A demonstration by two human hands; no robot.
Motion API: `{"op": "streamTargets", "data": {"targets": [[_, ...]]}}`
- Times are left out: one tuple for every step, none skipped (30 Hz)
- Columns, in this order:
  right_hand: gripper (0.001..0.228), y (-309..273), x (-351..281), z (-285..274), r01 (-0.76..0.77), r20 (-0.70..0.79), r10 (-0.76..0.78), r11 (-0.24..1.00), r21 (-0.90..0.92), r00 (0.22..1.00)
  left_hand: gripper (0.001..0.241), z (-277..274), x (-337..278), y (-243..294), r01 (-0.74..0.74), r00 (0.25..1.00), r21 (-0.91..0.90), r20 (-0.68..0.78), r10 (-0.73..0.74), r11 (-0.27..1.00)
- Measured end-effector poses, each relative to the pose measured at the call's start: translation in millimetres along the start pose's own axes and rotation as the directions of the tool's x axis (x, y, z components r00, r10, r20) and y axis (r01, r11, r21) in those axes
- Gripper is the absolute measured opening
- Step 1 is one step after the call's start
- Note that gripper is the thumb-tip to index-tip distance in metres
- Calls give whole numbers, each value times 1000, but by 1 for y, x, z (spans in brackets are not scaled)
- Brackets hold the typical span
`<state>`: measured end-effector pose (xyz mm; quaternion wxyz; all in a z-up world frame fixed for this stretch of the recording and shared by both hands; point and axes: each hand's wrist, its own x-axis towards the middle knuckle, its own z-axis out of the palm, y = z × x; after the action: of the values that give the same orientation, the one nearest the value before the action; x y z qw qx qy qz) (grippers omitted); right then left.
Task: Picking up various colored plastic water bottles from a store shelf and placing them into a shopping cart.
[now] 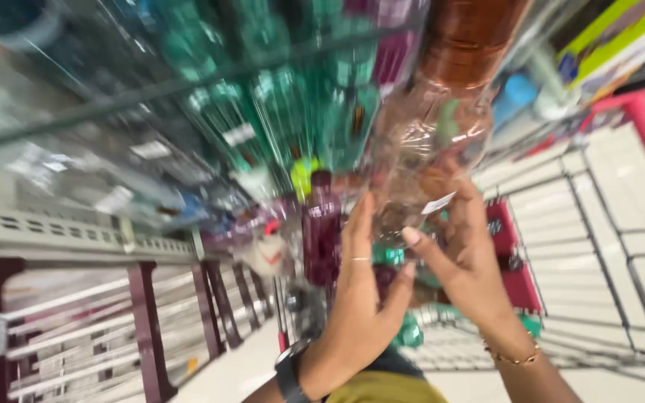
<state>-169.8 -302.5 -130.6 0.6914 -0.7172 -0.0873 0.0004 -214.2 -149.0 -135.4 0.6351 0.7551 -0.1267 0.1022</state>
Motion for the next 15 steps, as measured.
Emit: {"op": "streamTargets", "data": {"targets": [[86,12,-7,-5,-43,-2,43,999,2,999,82,8,-8,-10,42,999,-7,9,-42,999],[83,24,-12,-12,-46,-8,46,999,-8,999,84,17,-13,-19,76,996,-36,39,-74,996],[81,34,-18,-18,-50,-14,49,999,-17,999,85,27,-19,-28,111,992,-64,68,-106,992],[81,43,-24,-24,-82,-14,82,996,-18,997,85,34,-24,-35,142,988,-71,74,-137,987],[78,51,-31,-29,-103,-24,103,995,-17,994,86,41,-30,-42,150,985,-73,96,-143,986],[75,60,-37,-34,-118,-34,118,993,-13,992,86,48,-35,-49,153,983,-72,116,-144,986],[75,68,-44,-39,-145,-32,144,989,-11,989,86,56,-41,-55,179,978,-75,120,-169,981],[73,77,-50,-43,-163,-45,161,986,-30,986,87,63,-47,-61,192,975,-87,133,-179,978],[72,84,-57,-48,-181,-58,178,982,-49,982,88,71,-53,-66,205,971,-99,147,-189,974],[72,93,-64,-51,-203,-58,200,978,-49,978,88,78,-60,-72,226,966,-103,151,-209,969],[73,102,-72,-55,-226,-70,222,971,-74,973,88,86,-67,-78,251,960,-127,160,-230,960],[74,109,-78,-59,-243,-83,236,965,-102,968,88,94,-72,-84,268,955,-153,168,-243,951],[74,117,-84,-62,-258,-84,250,960,-105,965,88,103,-78,-89,282,951,-158,172,-255,946],[79,125,-88,-65,-285,-88,276,953,-107,957,92,111,-82,-96,318,938,-141,190,-290,937],[84,134,-93,-68,-311,-93,301,944,-108,949,95,119,-86,-103,353,923,-124,208,-324,927]]}}
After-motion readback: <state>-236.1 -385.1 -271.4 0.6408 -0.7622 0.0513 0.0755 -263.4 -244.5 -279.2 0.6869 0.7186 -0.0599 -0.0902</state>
